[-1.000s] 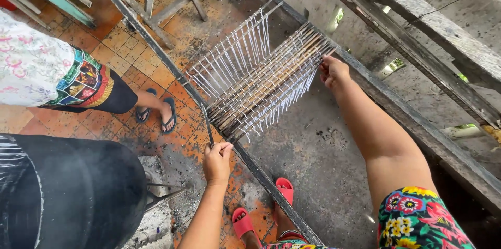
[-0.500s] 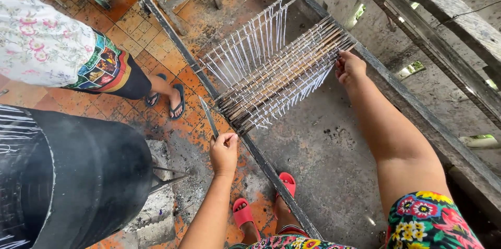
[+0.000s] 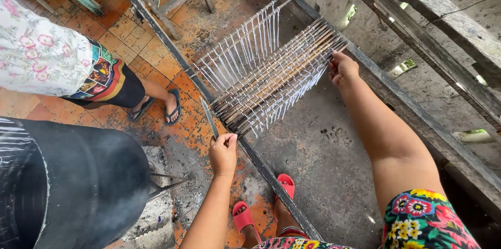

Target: Dipping multiple candle wicks attached to a wooden rack into a vat of hot wax and then hanging the rack to cool.

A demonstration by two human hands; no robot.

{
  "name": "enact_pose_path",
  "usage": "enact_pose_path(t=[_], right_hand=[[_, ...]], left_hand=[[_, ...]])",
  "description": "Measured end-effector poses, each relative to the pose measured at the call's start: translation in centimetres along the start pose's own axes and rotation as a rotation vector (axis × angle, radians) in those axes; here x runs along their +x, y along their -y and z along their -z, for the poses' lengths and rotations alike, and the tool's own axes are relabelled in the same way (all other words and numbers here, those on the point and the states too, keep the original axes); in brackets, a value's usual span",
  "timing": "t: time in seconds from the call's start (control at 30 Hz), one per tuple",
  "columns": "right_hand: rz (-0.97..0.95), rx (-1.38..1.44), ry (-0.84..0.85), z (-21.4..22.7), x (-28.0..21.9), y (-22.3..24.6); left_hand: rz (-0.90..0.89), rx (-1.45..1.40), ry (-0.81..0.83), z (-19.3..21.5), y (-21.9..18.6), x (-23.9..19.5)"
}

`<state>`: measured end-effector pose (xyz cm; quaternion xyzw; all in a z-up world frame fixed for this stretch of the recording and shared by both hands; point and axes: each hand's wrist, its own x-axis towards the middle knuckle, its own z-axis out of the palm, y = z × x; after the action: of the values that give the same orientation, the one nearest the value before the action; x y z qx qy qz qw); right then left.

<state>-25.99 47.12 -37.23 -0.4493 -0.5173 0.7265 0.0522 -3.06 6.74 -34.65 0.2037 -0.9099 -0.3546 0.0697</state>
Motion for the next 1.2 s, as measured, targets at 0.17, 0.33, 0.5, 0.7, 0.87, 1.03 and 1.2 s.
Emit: enact_pose_path(t=[0.17, 0.33, 0.5, 0.7, 0.87, 1.03, 1.2], right_hand=[[0.018, -0.015, -0.004, -0.2, -1.7, 0.7], [0.015, -0.065, 0.037, 0.1, -1.4, 0.5], [0.053, -0.091, 0.029, 0.1, -3.1, 1.1], [0.099, 0.146, -0.127, 2.3, 0.6, -2.3], [0.310, 0.037, 0.101, 7.8, -14.4, -4.7], [-0.013, -0.508, 1.326, 11.8, -38.8, -5.4], [-0.099, -0.188, 2.881, 5.6, -61.5, -4.2]], left_hand=[[0.004, -0.001, 0.045, 1.6, -0.9, -0.4], [0.051, 0.006, 0.062, 1.8, -1.0, -0.4], [0.061, 0.005, 0.057, 1.8, -0.4, -0.4], [0.072, -0.072, 0.042, 4.8, 1.6, -1.6], [0.126, -0.007, 0.112, 12.0, 6.9, -6.1], [0.333, 0.173, 0.359, 19.1, 18.0, -14.7], [0.724, 0.259, 0.566, 23.5, 35.0, -30.5]])
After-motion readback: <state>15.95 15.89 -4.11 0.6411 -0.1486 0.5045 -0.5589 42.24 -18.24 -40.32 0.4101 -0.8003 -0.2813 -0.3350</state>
